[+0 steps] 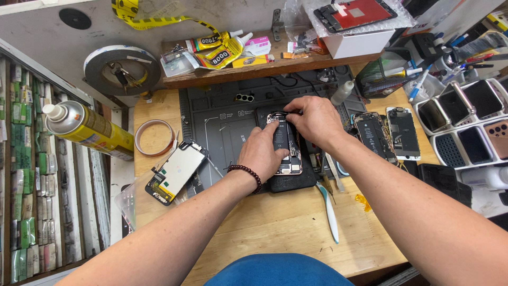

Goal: The person uses a screwdriver and tweezers to remove screws and small components from a disassembled smartphone on a repair mat. They carefully lift and set aside parts while working on the internal assembly.

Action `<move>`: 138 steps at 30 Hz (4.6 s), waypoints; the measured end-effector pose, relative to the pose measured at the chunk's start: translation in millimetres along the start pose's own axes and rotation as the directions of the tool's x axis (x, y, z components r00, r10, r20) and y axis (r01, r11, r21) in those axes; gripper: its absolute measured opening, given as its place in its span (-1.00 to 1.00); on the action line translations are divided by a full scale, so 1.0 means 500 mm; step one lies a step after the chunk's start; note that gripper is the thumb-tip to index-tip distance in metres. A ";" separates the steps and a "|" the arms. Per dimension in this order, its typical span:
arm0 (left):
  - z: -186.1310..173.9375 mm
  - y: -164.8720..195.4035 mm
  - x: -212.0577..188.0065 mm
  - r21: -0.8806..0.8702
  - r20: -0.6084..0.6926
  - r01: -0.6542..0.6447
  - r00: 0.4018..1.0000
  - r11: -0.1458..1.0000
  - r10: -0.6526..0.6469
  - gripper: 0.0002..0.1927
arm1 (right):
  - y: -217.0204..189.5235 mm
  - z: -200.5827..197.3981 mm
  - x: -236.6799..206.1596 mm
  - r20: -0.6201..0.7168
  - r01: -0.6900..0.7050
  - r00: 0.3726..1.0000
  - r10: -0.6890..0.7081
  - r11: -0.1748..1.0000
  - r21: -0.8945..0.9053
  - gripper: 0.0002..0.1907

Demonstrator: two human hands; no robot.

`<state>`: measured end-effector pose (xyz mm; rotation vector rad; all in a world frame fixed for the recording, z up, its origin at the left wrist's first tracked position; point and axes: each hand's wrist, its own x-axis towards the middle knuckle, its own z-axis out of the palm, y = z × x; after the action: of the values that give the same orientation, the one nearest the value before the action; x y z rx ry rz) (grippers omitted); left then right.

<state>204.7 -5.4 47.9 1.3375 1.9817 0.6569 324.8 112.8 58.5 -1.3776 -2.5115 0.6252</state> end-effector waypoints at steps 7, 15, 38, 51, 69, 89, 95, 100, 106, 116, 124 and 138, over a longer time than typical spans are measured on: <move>-0.001 0.004 -0.002 -0.001 -0.003 0.007 1.000 1.000 -0.007 -0.22 | 0.006 0.001 0.000 -0.010 0.036 0.999 -0.036 0.999 0.030 -0.72; -0.001 0.002 -0.005 -0.014 -0.007 0.004 1.000 1.000 -0.004 -0.23 | 0.062 -0.046 -0.007 -0.022 -0.100 0.994 0.105 0.980 0.171 -0.73; -0.001 0.003 0.002 -0.010 0.003 0.018 1.000 1.000 -0.018 -0.19 | 0.082 -0.016 -0.076 0.036 -0.160 0.987 0.156 0.957 0.243 -0.69; 0.000 0.006 -0.009 0.002 -0.027 0.010 1.000 1.000 -0.010 -0.21 | 0.043 -0.036 -0.037 -0.085 0.258 0.960 -0.265 0.962 -0.083 -0.77; -0.005 0.009 -0.016 -0.027 -0.018 0.022 1.000 0.999 -0.022 -0.22 | 0.018 -0.021 0.009 0.067 0.240 0.971 -0.230 0.939 -0.247 -0.77; 0.004 0.000 0.003 -0.051 -0.039 0.075 0.996 0.996 -0.077 0.03 | 0.030 -0.011 0.021 0.178 0.111 0.979 -0.096 0.991 -0.076 -0.71; 0.005 0.000 0.006 -0.034 -0.034 0.083 0.996 0.996 -0.084 0.04 | 0.046 -0.011 0.037 0.218 0.173 0.962 -0.162 0.984 -0.030 -0.72; 0.007 0.001 0.007 -0.035 -0.038 0.085 0.996 0.996 -0.086 0.04 | 0.044 -0.021 0.047 0.296 0.123 0.948 -0.114 0.992 -0.010 -0.71; 0.005 -0.002 0.007 -0.051 -0.049 0.074 0.996 0.996 -0.076 0.03 | 0.028 -0.021 0.036 0.225 0.130 0.967 -0.120 0.991 -0.026 -0.72; 0.003 0.009 0.010 -0.020 -0.007 0.119 0.993 0.993 -0.119 0.04 | 0.007 -0.026 0.012 0.178 0.170 0.974 -0.143 0.974 -0.149 -0.73; 0.000 0.007 0.006 -0.025 -0.010 0.101 0.995 0.995 -0.102 0.04 | 0.010 -0.039 0.032 0.297 0.052 0.955 -0.020 0.994 -0.100 -0.72; -0.033 -0.021 0.097 0.111 -0.099 -0.259 0.958 0.959 0.270 -0.60 | 0.029 -0.057 -0.001 0.342 -0.330 0.904 0.257 0.928 0.174 -0.63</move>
<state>172.9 35.5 39.7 1.6785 1.9607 0.7835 346.7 126.8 77.4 -1.6982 -2.3651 1.2450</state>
